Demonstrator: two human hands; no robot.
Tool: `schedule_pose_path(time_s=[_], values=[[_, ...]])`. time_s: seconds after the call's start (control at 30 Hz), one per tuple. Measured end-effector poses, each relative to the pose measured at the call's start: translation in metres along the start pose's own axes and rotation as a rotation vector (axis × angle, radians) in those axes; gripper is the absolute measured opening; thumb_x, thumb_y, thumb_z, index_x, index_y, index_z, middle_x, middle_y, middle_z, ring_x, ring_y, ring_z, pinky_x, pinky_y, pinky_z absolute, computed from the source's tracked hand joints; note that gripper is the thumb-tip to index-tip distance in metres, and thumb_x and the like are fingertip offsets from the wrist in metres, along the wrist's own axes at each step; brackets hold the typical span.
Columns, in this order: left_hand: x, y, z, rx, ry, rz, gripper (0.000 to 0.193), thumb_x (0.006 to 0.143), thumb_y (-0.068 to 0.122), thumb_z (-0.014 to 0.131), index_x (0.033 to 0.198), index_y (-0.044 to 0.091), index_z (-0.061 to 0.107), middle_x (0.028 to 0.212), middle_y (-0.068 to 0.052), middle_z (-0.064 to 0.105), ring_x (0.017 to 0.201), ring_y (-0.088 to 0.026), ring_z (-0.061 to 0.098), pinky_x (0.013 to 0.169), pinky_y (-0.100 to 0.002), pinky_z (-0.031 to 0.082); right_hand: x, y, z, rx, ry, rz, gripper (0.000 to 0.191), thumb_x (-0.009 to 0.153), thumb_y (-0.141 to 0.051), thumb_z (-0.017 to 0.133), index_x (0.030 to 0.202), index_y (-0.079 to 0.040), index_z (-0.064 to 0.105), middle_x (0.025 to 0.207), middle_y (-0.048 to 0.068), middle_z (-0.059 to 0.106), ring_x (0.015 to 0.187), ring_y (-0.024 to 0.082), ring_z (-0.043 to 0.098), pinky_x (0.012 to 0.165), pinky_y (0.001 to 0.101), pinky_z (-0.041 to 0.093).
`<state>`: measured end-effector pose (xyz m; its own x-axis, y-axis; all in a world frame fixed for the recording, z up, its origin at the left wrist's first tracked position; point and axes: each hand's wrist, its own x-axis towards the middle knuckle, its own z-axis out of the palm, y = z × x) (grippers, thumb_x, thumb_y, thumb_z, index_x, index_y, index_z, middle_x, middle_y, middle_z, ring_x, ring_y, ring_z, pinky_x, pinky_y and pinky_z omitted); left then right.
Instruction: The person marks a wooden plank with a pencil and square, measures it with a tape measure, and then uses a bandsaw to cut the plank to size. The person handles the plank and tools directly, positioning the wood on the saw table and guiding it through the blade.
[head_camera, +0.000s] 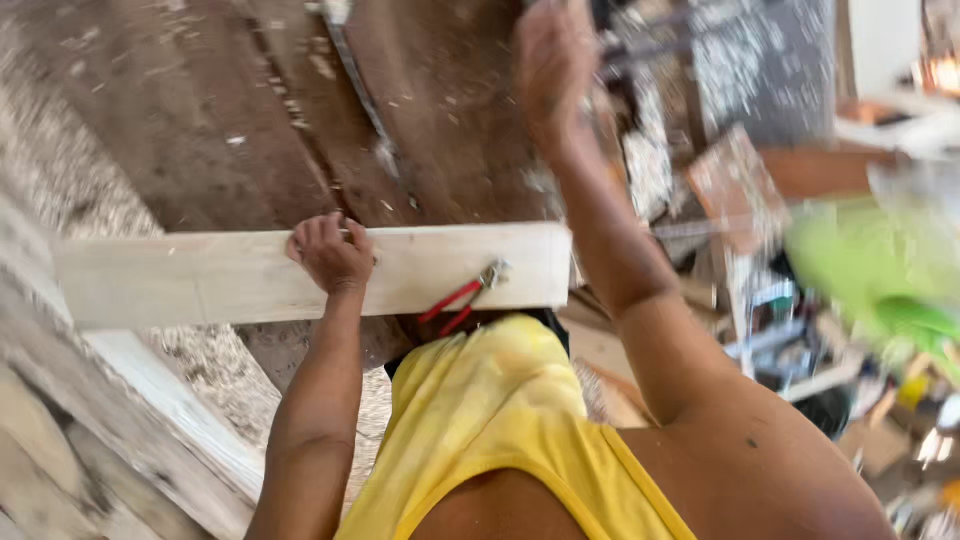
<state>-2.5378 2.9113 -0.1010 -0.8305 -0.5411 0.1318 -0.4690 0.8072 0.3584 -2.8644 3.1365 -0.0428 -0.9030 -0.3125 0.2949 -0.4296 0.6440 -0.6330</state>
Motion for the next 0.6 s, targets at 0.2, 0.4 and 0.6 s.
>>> schedule_pose_path(time_s=[0.2, 0.4, 0.6], values=[[-0.006, -0.001, 0.015, 0.058, 0.054, 0.098, 0.02, 0.097, 0.03, 0.064, 0.094, 0.013, 0.075, 0.097, -0.008, 0.069, 0.103, -0.032, 0.058, 0.1, -0.055, 0.035, -0.272, -0.097, -0.039, -0.086, -0.769, -0.168, 0.103, 0.054, -0.058, 0.089, 0.143, -0.025, 0.05, 0.157, 0.017, 0.036, 0.147, 0.042, 0.028, 0.113, 0.0569, 0.027], [-0.024, 0.002, 0.012, -0.019, 0.11, 0.249, 0.028, 0.103, 0.037, 0.066, 0.096, 0.012, 0.076, 0.096, -0.01, 0.07, 0.1, -0.034, 0.057, 0.1, -0.053, 0.037, -0.341, -0.069, -0.046, -0.325, -0.578, -0.409, 0.057, 0.084, -0.034, 0.075, 0.136, -0.02, 0.055, 0.148, 0.01, 0.049, 0.147, 0.032, 0.035, 0.12, 0.0499, 0.029], [-0.04, 0.01, 0.001, 0.133, 0.059, 0.456, 0.021, 0.101, 0.027, 0.057, 0.099, 0.011, 0.071, 0.1, -0.011, 0.065, 0.104, -0.034, 0.056, 0.101, -0.056, 0.036, -0.391, -0.056, -0.091, -0.169, -0.736, -0.106, 0.029, 0.105, -0.025, 0.057, 0.127, -0.007, 0.051, 0.119, 0.013, 0.056, 0.104, 0.03, 0.064, 0.086, 0.0439, 0.053]])
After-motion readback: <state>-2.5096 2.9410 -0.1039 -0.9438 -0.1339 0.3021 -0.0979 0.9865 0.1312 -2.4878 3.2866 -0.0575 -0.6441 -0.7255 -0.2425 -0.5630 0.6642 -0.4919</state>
